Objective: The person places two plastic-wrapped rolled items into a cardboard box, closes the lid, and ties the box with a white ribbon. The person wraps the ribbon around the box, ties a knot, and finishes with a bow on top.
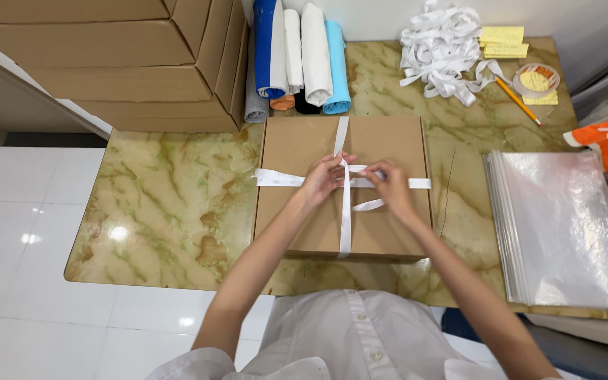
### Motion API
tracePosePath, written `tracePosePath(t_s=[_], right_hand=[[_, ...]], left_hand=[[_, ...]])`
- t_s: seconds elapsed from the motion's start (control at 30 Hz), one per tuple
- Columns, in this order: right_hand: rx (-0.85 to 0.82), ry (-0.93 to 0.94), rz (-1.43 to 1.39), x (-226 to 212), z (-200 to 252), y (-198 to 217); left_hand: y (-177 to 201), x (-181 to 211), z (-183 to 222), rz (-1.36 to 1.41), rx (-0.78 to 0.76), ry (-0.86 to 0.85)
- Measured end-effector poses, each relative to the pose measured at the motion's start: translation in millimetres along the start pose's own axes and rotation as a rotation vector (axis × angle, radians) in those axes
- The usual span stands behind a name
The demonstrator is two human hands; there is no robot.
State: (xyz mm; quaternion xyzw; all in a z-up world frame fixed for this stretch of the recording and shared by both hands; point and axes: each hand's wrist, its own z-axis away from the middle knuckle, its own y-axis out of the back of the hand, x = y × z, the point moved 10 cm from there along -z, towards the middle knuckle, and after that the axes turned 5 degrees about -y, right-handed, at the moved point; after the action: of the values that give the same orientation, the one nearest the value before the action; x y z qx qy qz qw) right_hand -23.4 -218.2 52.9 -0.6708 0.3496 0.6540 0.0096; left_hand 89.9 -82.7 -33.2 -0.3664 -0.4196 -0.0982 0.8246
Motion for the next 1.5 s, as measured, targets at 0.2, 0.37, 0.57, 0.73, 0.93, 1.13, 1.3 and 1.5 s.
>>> tracePosePath(t_s=[0.2,0.37,0.57,0.73,0.93,1.13,1.3,1.5], right_hand=[[0.012,-0.220,-0.074,-6.5,9.6,40.6],[-0.052,-0.192,0.064,11.6,11.6,40.9],[-0.070,-0.159,0.039,-1.9,10.0,41.6],[-0.055,-0.140,0.003,-4.7,1.9,59.1],[-0.133,-0.139,0.146,2.8,6.1,59.8],[-0.148,-0.124,0.113,-24.3,2.9,58.1],[-0.117,0.005,0.065,-90.4,-10.4,60.1],[-0.130,0.073,0.110,-98.2,-5.6,58.3]], left_hand=[[-10.6,-29.0,12.3,0.234,0.196,-0.093],[8.6,-53.6,10.8,0.083,0.384,-0.190],[-5.3,-17.8,43.1,-0.112,0.490,-0.441],[-7.9,-1.7,60.4,-0.231,0.556,-0.515],[-6.0,-14.3,43.7,-0.265,0.526,-0.482],[-3.1,-18.7,31.2,-0.308,0.419,-0.456],[-13.1,-28.1,11.1,0.021,0.216,-0.256],[-0.4,-21.5,13.0,0.150,0.184,-0.185]])
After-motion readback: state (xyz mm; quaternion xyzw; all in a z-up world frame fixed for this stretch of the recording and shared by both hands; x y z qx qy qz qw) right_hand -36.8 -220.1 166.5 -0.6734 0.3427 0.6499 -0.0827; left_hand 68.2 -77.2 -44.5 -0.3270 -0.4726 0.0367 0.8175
